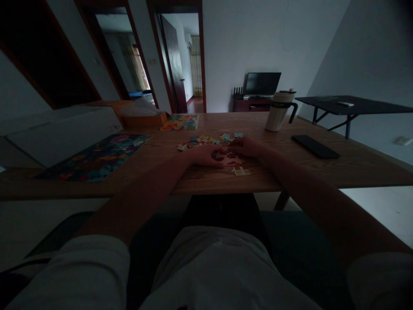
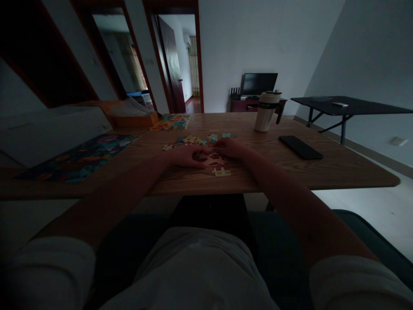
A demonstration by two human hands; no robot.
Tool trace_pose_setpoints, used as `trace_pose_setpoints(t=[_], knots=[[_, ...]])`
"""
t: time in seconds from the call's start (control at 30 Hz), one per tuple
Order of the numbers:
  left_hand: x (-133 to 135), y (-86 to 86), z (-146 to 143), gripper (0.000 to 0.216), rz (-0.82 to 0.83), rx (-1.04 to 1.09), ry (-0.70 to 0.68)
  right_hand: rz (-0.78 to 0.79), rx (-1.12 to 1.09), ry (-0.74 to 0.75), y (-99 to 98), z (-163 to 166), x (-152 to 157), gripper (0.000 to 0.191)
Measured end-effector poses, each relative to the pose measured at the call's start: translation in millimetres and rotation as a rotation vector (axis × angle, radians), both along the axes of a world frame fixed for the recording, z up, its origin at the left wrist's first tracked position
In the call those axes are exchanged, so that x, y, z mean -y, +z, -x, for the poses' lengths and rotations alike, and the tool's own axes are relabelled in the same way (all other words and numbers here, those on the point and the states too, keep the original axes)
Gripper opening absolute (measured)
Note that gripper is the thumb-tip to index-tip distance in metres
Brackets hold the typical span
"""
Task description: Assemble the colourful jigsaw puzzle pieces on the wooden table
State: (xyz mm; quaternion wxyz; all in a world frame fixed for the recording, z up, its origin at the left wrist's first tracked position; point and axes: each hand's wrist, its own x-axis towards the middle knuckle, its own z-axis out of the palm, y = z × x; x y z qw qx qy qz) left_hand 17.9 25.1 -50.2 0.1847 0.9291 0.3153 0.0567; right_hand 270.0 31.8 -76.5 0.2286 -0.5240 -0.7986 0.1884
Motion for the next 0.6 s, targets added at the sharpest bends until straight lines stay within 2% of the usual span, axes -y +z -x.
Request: trace_pose_setpoints(t=[0.27,0.43,0.6], knots=[[5,3.7,-2,0.071,-0.035,-0.017,0.004,-0.048,0.133,0.103,1.2,3,1,0.021],[4,2.6,-2,0.07,-0.057,-0.028,-0.039,-0.06,0.226,-0.011,5.5,9,8,0.025],[2,-3.8,-6,0.067,-0.171,-0.037,-0.146,-0.052,0.152,-0.022,4.9,0,4,0.022]])
